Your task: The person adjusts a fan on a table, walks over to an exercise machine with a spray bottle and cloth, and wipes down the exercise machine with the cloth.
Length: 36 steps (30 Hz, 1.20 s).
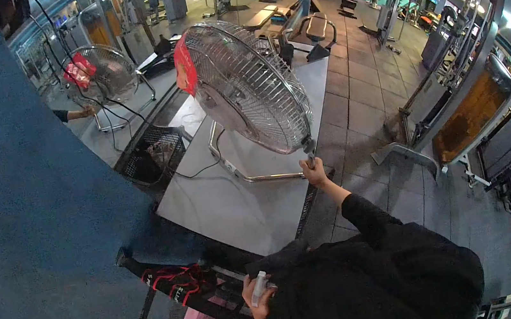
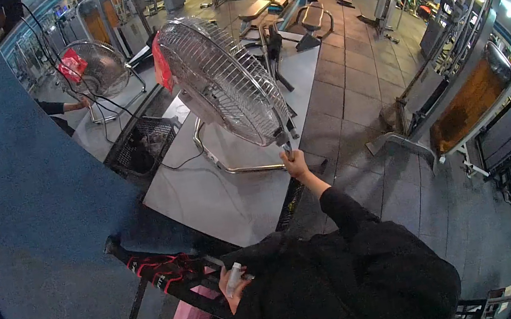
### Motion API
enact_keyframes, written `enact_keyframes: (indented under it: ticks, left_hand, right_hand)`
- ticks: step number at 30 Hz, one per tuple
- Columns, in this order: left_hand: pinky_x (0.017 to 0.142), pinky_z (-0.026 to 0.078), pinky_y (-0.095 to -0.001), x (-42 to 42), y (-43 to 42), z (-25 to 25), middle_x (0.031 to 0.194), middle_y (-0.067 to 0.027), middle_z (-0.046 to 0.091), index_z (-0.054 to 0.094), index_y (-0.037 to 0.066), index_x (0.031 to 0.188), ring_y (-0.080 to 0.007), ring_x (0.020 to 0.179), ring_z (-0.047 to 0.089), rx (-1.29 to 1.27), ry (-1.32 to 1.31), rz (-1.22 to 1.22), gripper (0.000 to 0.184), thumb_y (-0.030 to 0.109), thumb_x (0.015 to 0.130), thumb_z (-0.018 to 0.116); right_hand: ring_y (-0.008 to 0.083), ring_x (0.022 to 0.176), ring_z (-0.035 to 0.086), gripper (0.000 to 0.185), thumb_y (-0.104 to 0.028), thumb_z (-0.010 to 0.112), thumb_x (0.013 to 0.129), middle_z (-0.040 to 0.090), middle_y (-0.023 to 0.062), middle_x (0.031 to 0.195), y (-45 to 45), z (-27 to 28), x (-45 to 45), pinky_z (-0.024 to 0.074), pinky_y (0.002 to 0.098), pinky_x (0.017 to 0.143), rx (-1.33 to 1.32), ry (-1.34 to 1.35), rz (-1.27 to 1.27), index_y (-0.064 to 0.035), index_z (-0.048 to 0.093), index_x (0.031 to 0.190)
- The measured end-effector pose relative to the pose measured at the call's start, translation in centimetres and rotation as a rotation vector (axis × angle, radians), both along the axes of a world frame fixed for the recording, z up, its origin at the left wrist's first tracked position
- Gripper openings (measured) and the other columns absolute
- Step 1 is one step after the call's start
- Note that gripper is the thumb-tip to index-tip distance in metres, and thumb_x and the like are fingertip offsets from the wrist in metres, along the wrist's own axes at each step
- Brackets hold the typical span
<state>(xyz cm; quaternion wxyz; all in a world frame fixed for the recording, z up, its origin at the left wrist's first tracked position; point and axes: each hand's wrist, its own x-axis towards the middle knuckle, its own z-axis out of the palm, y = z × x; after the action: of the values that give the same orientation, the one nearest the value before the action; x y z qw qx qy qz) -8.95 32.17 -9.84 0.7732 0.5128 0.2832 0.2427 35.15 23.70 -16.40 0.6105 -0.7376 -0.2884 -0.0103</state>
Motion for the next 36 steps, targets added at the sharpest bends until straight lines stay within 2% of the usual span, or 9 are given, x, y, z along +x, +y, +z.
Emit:
enact_keyframes:
  ticks: [3, 9, 12, 13, 16, 21, 25, 27, 36]
  left_hand:
    - [0.104, 0.028, -0.0374, 0.4, 0.1, -0.5, 0.070, -0.0058, 0.067, 0.069, -0.002, 0.087, -0.0180, 0.066, 0.062, 0.200, 0.070, 0.016, 0.037, 0.025, 0.062, 0.072]
    - [0.107, 0.026, -0.0381, 0.8, 0.3, 1.6, 0.069, -0.0049, 0.068, 0.069, -0.001, 0.092, -0.0161, 0.065, 0.063, 0.295, 0.003, 0.003, 0.036, 0.025, 0.067, 0.070]
    - [0.105, 0.030, -0.0350, 0.5, 0.5, 0.4, 0.075, -0.0049, 0.069, 0.068, -0.002, 0.093, -0.0151, 0.067, 0.064, 0.354, 0.024, -0.030, 0.039, 0.028, 0.069, 0.071]
    - [0.105, 0.030, -0.0350, 0.6, 0.2, -0.2, 0.075, -0.0049, 0.069, 0.068, -0.002, 0.093, -0.0151, 0.067, 0.064, 0.357, 0.028, -0.019, 0.039, 0.028, 0.069, 0.071]
    - [0.098, 0.036, -0.0302, 0.5, -0.5, -1.1, 0.083, -0.0067, 0.070, 0.068, -0.003, 0.094, -0.0146, 0.069, 0.065, 0.043, -0.050, 0.069, 0.043, 0.032, 0.070, 0.073]
    - [0.083, 0.042, -0.0279, 0.3, 0.9, -0.6, 0.075, -0.0070, 0.063, 0.068, -0.002, 0.093, -0.0155, 0.062, 0.057, 0.437, -0.033, -0.047, 0.041, 0.033, 0.072, 0.072]
    - [0.080, 0.042, -0.0298, 0.3, -0.1, -1.4, 0.070, -0.0059, 0.059, 0.068, -0.002, 0.092, -0.0169, 0.060, 0.052, 0.146, -0.028, -0.020, 0.041, 0.034, 0.072, 0.071]
    - [0.081, 0.041, -0.0326, 0.5, 0.6, -0.8, 0.069, -0.0073, 0.059, 0.068, -0.002, 0.090, -0.0194, 0.063, 0.054, 0.457, -0.023, -0.022, 0.042, 0.035, 0.070, 0.071]
    - [0.084, 0.041, -0.0361, 0.2, -0.2, -0.9, 0.072, -0.0108, 0.064, 0.068, -0.001, 0.084, -0.0250, 0.067, 0.056, 0.404, 0.068, 0.008, 0.039, 0.034, 0.068, 0.069]
  right_hand:
    - [0.0056, 0.046, 0.025, 0.050, -0.020, 0.063, 0.089, 0.026, -0.0025, 0.049, -0.7, 1.7, -2.0, 0.0205, 0.0312, 0.040, 0.023, 0.055, -0.045, -0.0032, 0.033, 0.053]
    - [0.0073, 0.051, 0.029, 0.043, -0.012, 0.063, 0.085, 0.026, -0.0007, 0.053, -1.6, 4.0, -10.5, 0.0240, 0.0324, 0.043, -0.056, -0.002, -0.145, -0.0029, 0.034, 0.054]
    - [0.0071, 0.053, 0.029, 0.036, -0.001, 0.058, 0.082, 0.027, -0.0022, 0.054, -1.6, 3.4, -11.0, 0.0252, 0.0308, 0.045, -0.198, -0.019, -0.208, -0.0049, 0.032, 0.057]
    - [0.0069, 0.053, 0.029, 0.036, 0.000, 0.056, 0.082, 0.027, -0.0044, 0.053, -1.0, 3.9, -11.1, 0.0261, 0.0293, 0.045, 0.003, -0.015, -0.213, -0.0073, 0.030, 0.057]
    - [0.0061, 0.047, 0.029, 0.044, -0.014, 0.061, 0.090, 0.031, -0.0041, 0.050, -0.1, 8.1, -10.7, 0.0239, 0.0295, 0.041, 0.064, 0.266, -0.218, -0.0076, 0.035, 0.055]
    - [0.0083, 0.045, 0.032, 0.047, -0.022, 0.063, 0.091, 0.035, -0.0014, 0.049, 0.1, 3.6, -3.3, 0.0247, 0.0333, 0.040, -0.035, -0.098, -0.326, -0.0045, 0.039, 0.055]
    - [0.0118, 0.048, 0.036, 0.051, -0.028, 0.065, 0.088, 0.036, 0.0058, 0.048, 2.1, 5.0, -0.1, 0.0286, 0.0385, 0.043, -0.018, -0.108, -0.489, 0.0019, 0.040, 0.055]
    - [0.0116, 0.049, 0.036, 0.052, -0.028, 0.066, 0.088, 0.036, 0.0073, 0.048, 2.5, 5.3, 1.0, 0.0291, 0.0387, 0.043, -0.062, -0.170, -0.523, 0.0029, 0.040, 0.055]
    - [0.0110, 0.048, 0.041, 0.038, -0.019, 0.061, 0.087, 0.039, 0.0088, 0.048, -0.3, 4.6, -4.7, 0.0357, 0.0360, 0.047, -0.174, -0.001, -0.472, 0.0032, 0.046, 0.060]
